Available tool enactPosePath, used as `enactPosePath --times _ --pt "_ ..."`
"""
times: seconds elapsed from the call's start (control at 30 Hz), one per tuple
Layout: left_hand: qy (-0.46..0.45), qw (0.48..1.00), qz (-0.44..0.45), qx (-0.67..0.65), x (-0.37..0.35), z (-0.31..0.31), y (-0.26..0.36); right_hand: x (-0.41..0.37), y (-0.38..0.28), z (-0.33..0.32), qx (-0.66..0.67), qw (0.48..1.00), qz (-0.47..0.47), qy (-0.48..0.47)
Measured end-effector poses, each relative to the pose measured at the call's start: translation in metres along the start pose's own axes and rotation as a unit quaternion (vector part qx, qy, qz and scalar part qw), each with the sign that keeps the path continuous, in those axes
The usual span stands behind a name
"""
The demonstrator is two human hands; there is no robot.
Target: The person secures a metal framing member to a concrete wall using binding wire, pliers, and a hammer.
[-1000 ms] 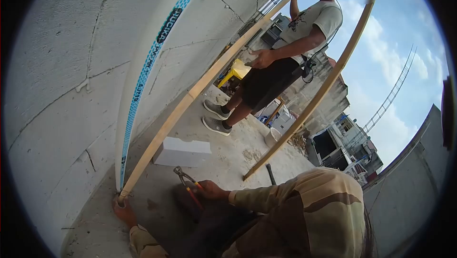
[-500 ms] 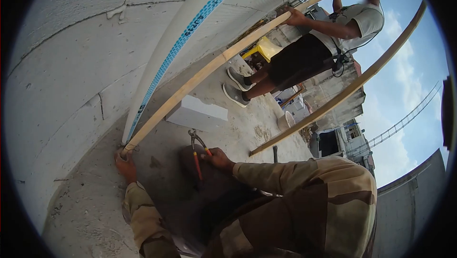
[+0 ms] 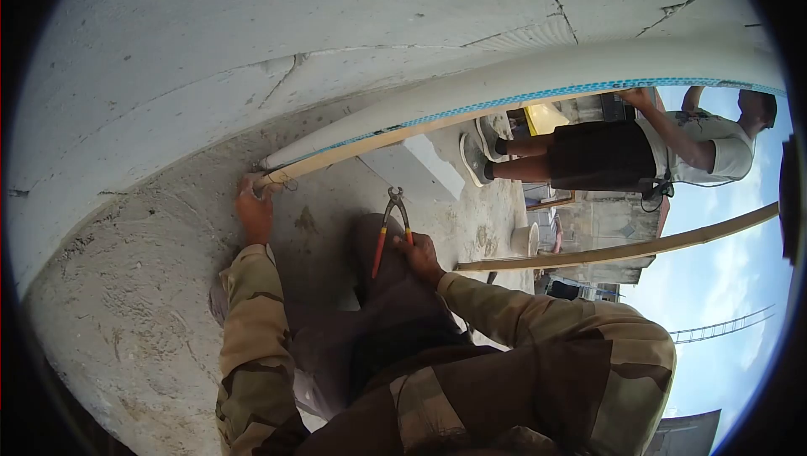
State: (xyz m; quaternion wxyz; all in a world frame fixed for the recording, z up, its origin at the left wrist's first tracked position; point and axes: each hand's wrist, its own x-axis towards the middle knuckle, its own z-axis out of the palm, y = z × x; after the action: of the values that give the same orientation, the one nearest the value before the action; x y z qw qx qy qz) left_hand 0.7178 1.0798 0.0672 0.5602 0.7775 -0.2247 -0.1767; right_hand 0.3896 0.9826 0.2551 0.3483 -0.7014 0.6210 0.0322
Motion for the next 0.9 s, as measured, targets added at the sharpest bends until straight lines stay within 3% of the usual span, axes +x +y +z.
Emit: enactPosePath --times 0.5,0.83,0.9 --pt "0.007 0.999 -0.022 0.023 0.002 0.0 -0.001 0.001 -0.016 0.005 -0.009 0.999 0.037 0.016" --pt "0.007 1.0 -0.016 0.002 0.003 -0.001 0.0 0.004 -0.011 0.008 -0.037 0.999 0.022 0.009" --pt "0.009 0.999 0.001 -0.051 0.004 -0.002 0.001 0.005 -0.01 0.01 -0.024 1.0 0.004 0.012"
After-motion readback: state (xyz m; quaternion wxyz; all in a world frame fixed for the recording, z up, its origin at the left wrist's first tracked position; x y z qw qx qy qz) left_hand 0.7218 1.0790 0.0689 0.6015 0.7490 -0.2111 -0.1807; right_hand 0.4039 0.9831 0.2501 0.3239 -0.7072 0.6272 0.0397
